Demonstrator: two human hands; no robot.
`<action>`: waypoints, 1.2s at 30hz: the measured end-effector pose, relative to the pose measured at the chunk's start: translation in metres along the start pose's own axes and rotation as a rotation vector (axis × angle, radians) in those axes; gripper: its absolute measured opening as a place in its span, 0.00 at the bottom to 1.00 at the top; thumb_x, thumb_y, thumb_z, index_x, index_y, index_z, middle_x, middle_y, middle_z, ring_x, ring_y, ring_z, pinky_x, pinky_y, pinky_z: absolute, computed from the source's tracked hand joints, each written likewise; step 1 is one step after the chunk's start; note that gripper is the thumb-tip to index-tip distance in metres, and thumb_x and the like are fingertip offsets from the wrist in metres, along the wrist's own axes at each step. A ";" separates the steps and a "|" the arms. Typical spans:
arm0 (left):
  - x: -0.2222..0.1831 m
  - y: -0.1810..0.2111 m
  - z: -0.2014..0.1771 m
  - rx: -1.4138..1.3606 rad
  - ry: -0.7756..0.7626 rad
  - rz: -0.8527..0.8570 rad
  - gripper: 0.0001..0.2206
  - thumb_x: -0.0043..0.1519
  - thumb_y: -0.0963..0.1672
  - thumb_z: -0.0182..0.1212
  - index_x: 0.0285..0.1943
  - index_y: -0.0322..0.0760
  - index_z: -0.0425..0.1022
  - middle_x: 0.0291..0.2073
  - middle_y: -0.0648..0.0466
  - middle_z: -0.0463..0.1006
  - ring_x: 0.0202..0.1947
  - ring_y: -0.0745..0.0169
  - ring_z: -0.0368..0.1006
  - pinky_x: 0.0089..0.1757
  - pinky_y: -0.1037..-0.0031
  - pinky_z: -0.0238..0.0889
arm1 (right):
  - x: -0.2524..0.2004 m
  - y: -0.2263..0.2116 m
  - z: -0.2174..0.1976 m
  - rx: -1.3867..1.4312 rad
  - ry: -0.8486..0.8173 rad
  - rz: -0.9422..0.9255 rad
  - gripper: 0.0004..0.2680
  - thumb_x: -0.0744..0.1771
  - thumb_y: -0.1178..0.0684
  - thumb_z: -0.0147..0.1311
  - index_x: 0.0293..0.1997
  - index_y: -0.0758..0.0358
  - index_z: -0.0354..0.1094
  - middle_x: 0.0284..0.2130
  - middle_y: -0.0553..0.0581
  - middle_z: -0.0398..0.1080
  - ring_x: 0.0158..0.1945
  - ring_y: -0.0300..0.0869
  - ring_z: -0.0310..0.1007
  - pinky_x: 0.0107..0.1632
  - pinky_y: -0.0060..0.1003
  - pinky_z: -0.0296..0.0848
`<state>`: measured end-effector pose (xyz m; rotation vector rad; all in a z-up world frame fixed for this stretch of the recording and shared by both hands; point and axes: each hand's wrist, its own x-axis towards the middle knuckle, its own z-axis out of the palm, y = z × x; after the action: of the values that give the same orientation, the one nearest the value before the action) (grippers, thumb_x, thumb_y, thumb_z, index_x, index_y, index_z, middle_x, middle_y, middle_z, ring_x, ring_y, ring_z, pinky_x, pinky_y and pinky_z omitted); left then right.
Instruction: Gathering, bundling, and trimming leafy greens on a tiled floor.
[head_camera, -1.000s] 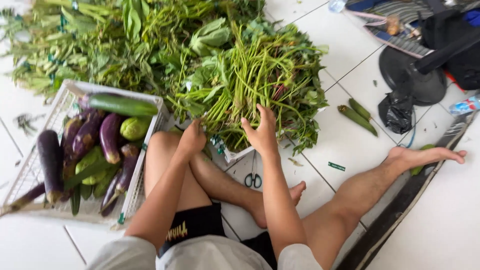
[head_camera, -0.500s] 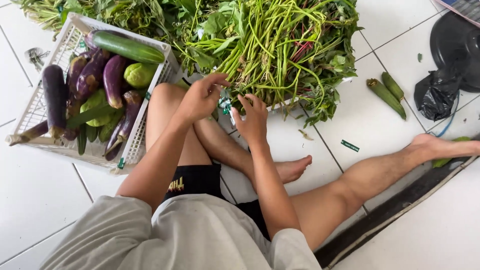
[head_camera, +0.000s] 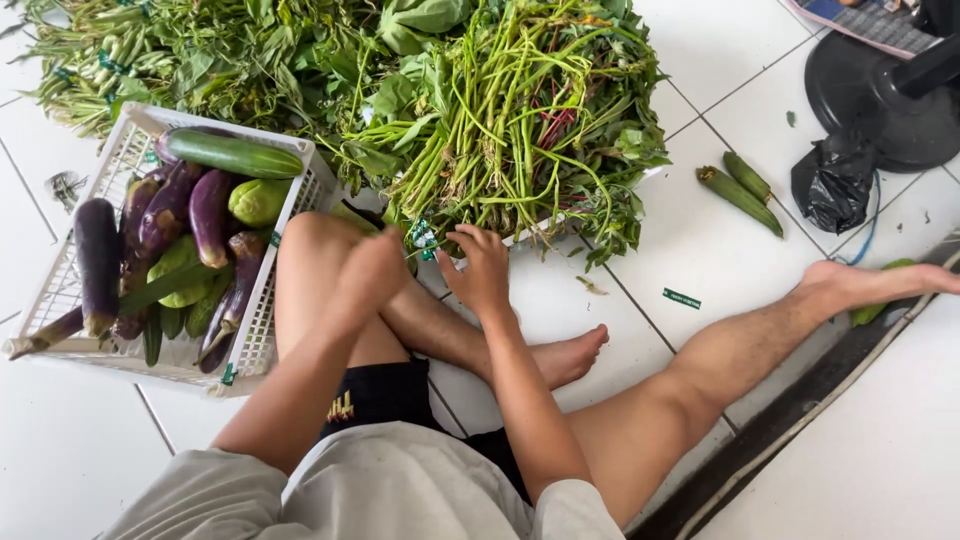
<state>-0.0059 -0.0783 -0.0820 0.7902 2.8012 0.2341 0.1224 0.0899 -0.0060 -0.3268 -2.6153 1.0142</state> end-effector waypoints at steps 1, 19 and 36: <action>-0.007 0.014 0.005 0.000 0.007 -0.001 0.21 0.55 0.43 0.55 0.59 0.40 0.72 0.32 0.42 0.84 0.36 0.39 0.83 0.38 0.48 0.77 | 0.001 0.007 0.006 -0.001 0.003 -0.007 0.12 0.68 0.46 0.56 0.52 0.60 0.75 0.54 0.55 0.70 0.60 0.52 0.66 0.62 0.55 0.64; 0.006 0.074 0.074 -1.387 0.386 -0.634 0.34 0.59 0.39 0.66 0.70 0.34 0.47 0.52 0.32 0.74 0.52 0.40 0.77 0.52 0.60 0.73 | -0.002 0.017 0.010 -0.031 0.127 -0.132 0.05 0.65 0.49 0.61 0.40 0.53 0.76 0.46 0.51 0.74 0.54 0.51 0.70 0.56 0.51 0.68; -0.049 0.109 -0.037 -1.946 -0.051 -0.511 0.48 0.65 0.48 0.58 0.83 0.40 0.18 0.77 0.27 0.42 0.75 0.30 0.47 0.68 0.42 0.41 | -0.020 0.019 0.041 -0.209 0.220 -0.089 0.05 0.68 0.54 0.58 0.44 0.61 0.75 0.60 0.54 0.71 0.69 0.62 0.58 0.69 0.56 0.59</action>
<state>0.0791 -0.0160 -0.0148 -0.3931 1.3175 2.0849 0.1279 0.0723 -0.0518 -0.3456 -2.5121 0.6384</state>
